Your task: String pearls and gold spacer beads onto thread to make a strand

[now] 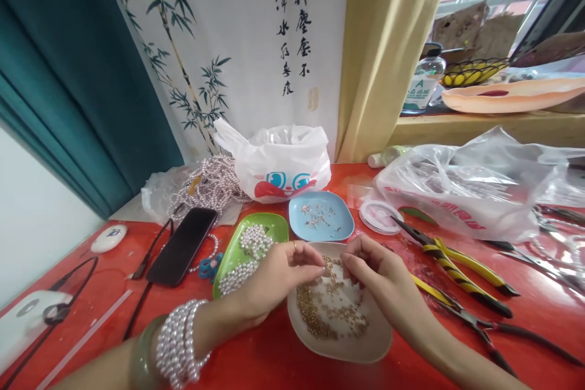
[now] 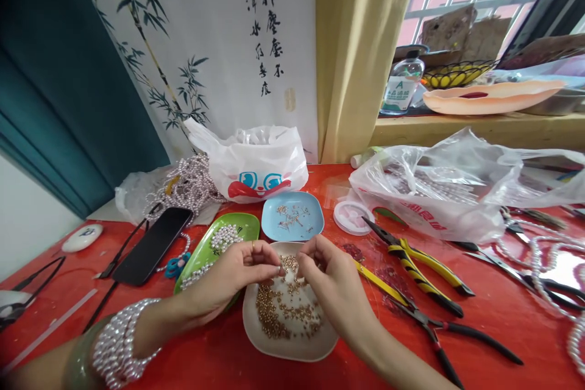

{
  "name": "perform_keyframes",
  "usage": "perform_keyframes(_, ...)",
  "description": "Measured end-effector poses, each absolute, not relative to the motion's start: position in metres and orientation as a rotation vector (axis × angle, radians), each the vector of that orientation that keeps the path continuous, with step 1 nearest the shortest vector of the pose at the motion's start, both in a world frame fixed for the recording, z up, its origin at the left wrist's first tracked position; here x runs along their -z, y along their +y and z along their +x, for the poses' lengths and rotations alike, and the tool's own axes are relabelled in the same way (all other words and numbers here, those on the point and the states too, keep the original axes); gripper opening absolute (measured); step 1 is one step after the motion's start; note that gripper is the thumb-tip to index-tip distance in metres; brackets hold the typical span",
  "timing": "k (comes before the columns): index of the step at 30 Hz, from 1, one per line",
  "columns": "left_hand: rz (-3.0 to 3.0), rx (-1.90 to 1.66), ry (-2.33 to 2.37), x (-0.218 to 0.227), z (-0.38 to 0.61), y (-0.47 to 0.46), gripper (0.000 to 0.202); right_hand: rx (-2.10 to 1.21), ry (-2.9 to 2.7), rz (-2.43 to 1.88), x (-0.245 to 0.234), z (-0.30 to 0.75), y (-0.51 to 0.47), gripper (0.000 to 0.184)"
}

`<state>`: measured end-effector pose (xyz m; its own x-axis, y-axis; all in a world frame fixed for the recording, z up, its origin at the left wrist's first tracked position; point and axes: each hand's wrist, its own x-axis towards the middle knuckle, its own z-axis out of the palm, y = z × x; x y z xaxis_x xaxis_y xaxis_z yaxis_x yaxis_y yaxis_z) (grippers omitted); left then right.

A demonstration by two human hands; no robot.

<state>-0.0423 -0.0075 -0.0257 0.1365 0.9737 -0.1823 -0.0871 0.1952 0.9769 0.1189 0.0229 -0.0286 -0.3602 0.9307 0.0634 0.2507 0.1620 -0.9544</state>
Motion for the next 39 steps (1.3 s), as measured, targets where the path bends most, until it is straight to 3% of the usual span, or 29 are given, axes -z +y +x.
perform_keyframes(39,0.838,-1.066,1.124,0.0302,-0.0427,-0.0056,0.019,-0.988,-1.937,-1.016,0.0327,0.1151,0.0147,0.011)
